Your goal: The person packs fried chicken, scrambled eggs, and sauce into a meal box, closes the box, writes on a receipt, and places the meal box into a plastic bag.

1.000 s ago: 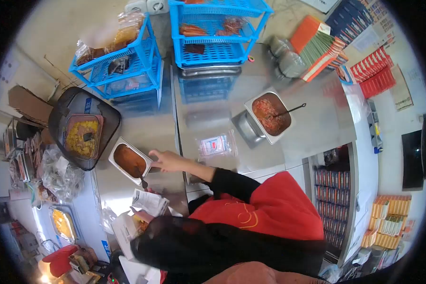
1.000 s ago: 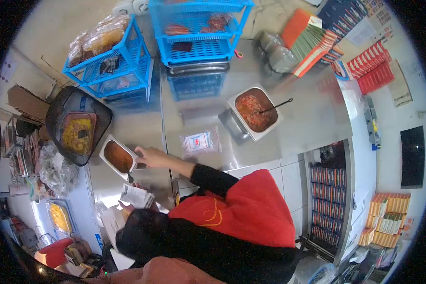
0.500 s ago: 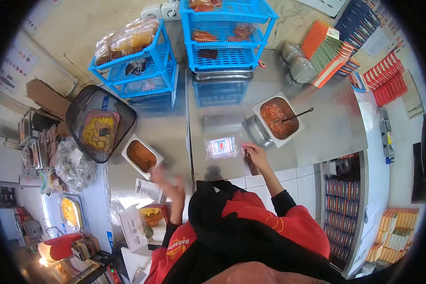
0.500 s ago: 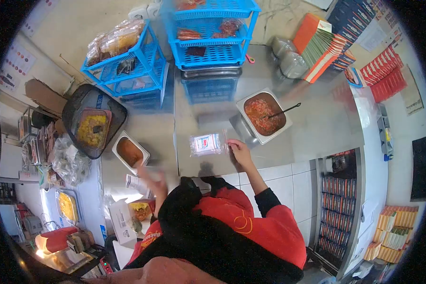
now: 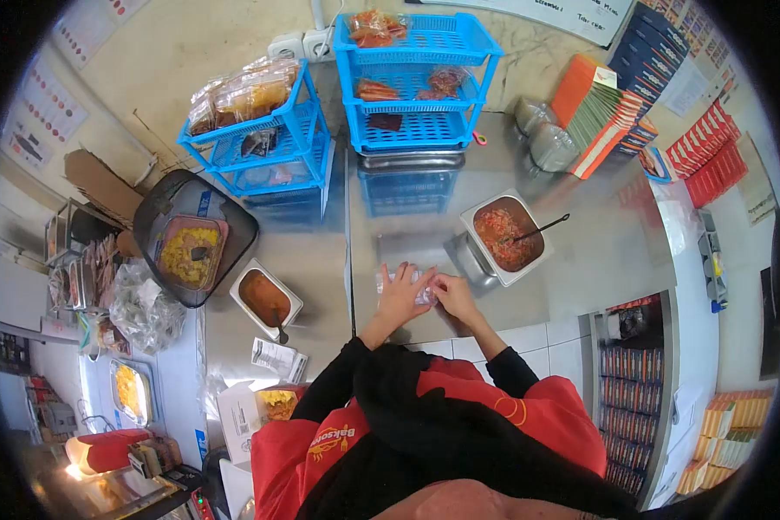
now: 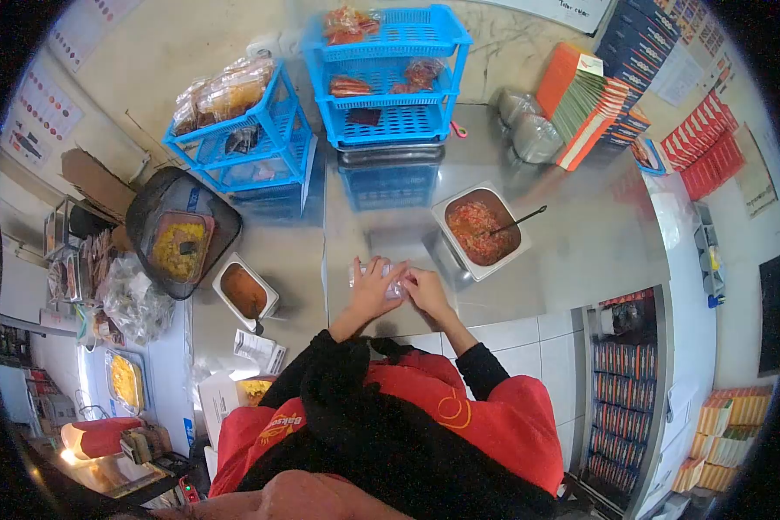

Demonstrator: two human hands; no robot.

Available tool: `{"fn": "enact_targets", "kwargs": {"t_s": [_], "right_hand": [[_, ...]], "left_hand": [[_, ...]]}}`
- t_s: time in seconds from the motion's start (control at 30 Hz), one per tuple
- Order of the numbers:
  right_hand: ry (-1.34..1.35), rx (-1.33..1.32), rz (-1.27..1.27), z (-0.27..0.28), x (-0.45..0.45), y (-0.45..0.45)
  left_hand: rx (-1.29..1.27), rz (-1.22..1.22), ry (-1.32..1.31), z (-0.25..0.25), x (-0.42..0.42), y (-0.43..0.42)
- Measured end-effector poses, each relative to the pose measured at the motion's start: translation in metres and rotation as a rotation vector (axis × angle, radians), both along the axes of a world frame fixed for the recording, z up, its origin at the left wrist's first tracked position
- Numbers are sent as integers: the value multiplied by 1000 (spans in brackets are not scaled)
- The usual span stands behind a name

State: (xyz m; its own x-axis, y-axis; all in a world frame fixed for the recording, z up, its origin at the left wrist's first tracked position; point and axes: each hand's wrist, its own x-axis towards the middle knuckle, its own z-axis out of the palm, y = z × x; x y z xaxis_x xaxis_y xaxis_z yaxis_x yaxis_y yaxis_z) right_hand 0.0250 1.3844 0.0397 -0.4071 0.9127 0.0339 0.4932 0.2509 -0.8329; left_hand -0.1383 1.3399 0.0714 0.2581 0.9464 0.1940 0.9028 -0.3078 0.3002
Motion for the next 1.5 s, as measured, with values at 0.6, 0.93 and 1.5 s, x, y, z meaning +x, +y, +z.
{"fn": "enact_targets", "kwargs": {"t_s": [0.6,0.93,1.5], "right_hand": [[228,103,-76,133,3,-18],[560,-350,386,162,-90,19],[265,-493,813,135,-168,-34]], "left_hand": [[-403,-277,-969,24,-48,22],[-243,166,-1139,139,-92,-19],[596,1030,-91,137,-79,-128]]}}
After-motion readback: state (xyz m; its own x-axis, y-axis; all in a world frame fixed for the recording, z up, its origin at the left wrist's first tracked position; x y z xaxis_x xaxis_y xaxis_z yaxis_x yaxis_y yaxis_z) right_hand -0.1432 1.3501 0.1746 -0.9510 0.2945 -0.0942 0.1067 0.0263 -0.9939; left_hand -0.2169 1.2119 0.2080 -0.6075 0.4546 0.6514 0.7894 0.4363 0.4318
